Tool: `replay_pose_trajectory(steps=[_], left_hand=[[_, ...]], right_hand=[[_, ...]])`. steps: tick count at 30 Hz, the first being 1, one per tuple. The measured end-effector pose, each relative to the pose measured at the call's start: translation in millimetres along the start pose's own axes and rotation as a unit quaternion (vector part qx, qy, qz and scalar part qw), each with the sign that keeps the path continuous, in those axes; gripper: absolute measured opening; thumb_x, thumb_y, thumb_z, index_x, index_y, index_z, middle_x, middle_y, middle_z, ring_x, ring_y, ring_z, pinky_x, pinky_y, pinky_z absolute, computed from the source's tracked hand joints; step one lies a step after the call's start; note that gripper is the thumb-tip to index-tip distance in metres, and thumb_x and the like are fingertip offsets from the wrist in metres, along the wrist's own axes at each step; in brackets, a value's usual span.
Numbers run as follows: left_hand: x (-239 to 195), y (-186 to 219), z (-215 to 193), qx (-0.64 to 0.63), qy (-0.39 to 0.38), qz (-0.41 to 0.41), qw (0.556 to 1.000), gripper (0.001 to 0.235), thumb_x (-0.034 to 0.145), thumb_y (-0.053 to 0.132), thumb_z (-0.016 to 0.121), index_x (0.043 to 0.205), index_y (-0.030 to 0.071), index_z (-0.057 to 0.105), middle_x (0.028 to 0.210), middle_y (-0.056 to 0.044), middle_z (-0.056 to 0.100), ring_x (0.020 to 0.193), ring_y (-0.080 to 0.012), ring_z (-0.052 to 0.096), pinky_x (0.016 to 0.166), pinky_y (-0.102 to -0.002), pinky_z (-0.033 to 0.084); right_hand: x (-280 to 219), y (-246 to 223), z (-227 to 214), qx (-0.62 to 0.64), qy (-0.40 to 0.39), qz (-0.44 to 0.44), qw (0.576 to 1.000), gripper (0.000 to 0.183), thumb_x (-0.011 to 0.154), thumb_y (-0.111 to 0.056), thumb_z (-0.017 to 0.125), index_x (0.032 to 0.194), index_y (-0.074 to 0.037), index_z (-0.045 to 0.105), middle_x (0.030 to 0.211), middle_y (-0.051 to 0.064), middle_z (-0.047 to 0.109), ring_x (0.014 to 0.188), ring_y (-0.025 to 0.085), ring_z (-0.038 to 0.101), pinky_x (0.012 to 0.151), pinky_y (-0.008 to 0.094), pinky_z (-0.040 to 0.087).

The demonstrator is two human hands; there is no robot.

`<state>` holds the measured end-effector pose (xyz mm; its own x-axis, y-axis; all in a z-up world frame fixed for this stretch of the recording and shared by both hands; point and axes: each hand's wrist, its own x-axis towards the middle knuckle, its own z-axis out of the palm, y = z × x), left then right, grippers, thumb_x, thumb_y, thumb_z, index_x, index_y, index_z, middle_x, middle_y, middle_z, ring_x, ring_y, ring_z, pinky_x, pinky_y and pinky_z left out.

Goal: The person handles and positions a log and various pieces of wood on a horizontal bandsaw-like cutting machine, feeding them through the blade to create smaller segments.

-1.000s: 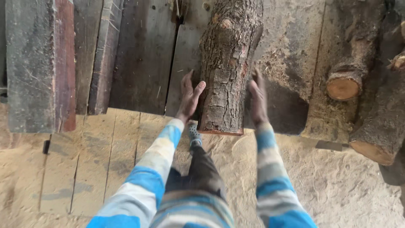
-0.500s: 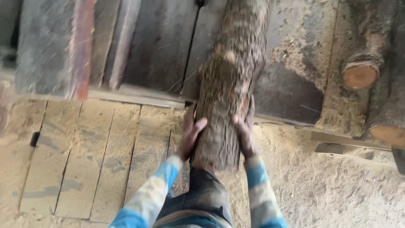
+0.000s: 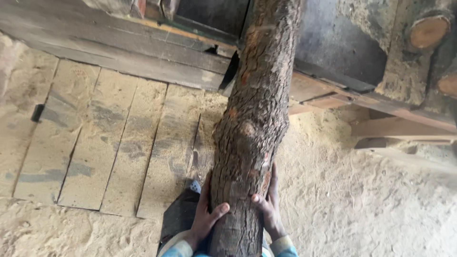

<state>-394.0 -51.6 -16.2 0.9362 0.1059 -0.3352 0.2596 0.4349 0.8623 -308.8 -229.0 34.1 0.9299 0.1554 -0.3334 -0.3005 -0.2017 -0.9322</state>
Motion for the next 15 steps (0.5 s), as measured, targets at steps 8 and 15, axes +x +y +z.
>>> replay_pose_trajectory(steps=[8, 15], left_hand=[[-34.8, -8.2, -0.3, -0.017, 0.016, -0.035, 0.999, 0.123, 0.073, 0.049, 0.08, 0.164, 0.006, 0.01, 0.167, -0.021, 0.026, 0.152, -0.0341, 0.033, 0.122, -0.046, 0.031], [-4.6, 11.2, 10.4, 0.012, 0.009, 0.0, 1.0, 0.123, 0.074, 0.051, 0.08, 0.164, 0.006, 0.009, 0.165, -0.023, 0.026, 0.151, -0.0356, 0.034, 0.122, -0.048, 0.033]], right_hand=[[-31.2, 20.1, -2.6, -0.039, -0.006, -0.007, 0.999, 0.138, 0.063, -0.076, 0.073, 0.167, -0.017, 0.003, 0.176, 0.015, 0.004, 0.161, 0.033, 0.012, 0.126, 0.051, 0.017], [3.2, 17.2, -10.6, -0.07, -0.001, -0.024, 0.997, 0.137, 0.062, -0.082, 0.069, 0.166, -0.021, 0.004, 0.176, 0.013, 0.003, 0.161, 0.034, 0.01, 0.126, 0.055, 0.016]])
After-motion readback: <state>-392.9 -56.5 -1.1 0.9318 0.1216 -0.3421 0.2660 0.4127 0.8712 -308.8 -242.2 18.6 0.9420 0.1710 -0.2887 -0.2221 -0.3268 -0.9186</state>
